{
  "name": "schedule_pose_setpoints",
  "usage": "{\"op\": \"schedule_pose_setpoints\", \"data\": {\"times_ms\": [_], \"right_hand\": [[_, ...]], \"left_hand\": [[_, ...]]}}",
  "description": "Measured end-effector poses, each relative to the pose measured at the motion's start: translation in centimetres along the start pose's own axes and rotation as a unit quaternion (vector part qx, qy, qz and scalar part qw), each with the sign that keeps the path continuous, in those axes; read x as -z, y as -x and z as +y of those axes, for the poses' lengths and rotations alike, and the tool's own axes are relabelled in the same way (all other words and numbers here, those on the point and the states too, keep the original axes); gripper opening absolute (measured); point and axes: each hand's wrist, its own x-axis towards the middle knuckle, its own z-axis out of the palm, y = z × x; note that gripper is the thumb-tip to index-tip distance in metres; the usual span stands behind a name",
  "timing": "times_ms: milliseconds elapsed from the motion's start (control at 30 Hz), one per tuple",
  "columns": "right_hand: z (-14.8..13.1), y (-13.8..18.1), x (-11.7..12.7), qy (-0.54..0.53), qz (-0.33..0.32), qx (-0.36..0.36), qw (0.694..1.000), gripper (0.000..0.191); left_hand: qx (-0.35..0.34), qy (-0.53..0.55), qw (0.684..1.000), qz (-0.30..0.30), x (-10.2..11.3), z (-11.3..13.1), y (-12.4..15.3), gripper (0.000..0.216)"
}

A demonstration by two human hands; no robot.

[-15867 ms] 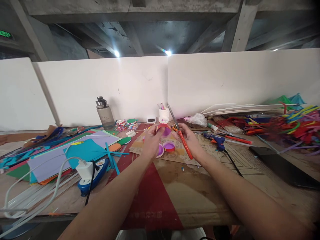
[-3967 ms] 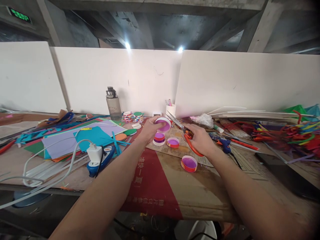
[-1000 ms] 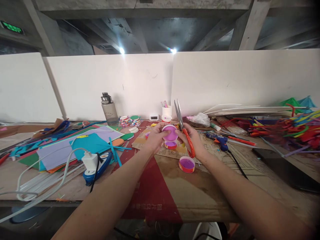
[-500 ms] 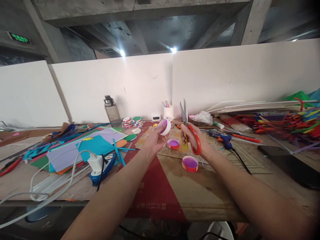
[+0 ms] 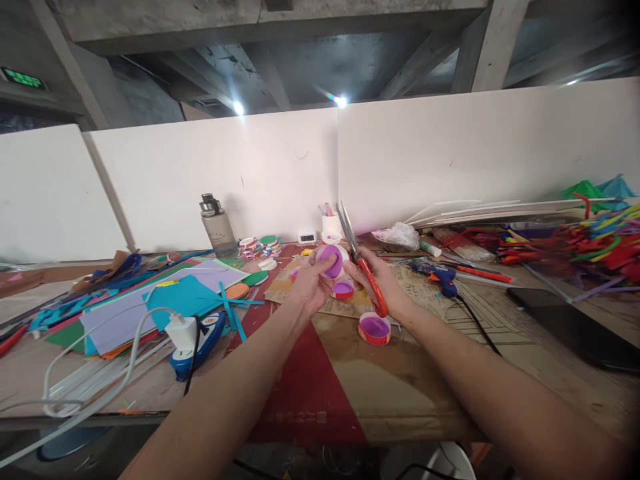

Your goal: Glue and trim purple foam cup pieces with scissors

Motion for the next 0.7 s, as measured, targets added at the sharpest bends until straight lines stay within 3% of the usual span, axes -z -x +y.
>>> {"op": "schedule_pose_setpoints", "data": {"times_ms": [167, 333, 500, 700], "right_hand": [[0.4, -0.2, 0.2, 0.007, 0.026, 0.009, 1.000, 0.041], [0.6, -0.3, 0.4, 0.033, 0.046, 0.047, 0.997, 0.039], [0.9, -0.1, 0.5, 0.079, -0.029, -0.009, 0.996, 0.036], [1.0, 0.1, 0.3, 0.104, -0.076, 0.008, 0.992, 0.031]], "left_hand": [[0.028, -0.072, 0.997, -0.017, -0.1, 0.4, 0.3, 0.048], [-0.020, -0.088, 0.996, 0.004, 0.6, 2.0, -0.4, 0.045], [-0.051, -0.083, 0.994, 0.049, 0.9, 2.8, -0.8, 0.045], [-0.051, -0.063, 0.993, 0.085, 0.5, 1.9, -0.6, 0.047]]}}
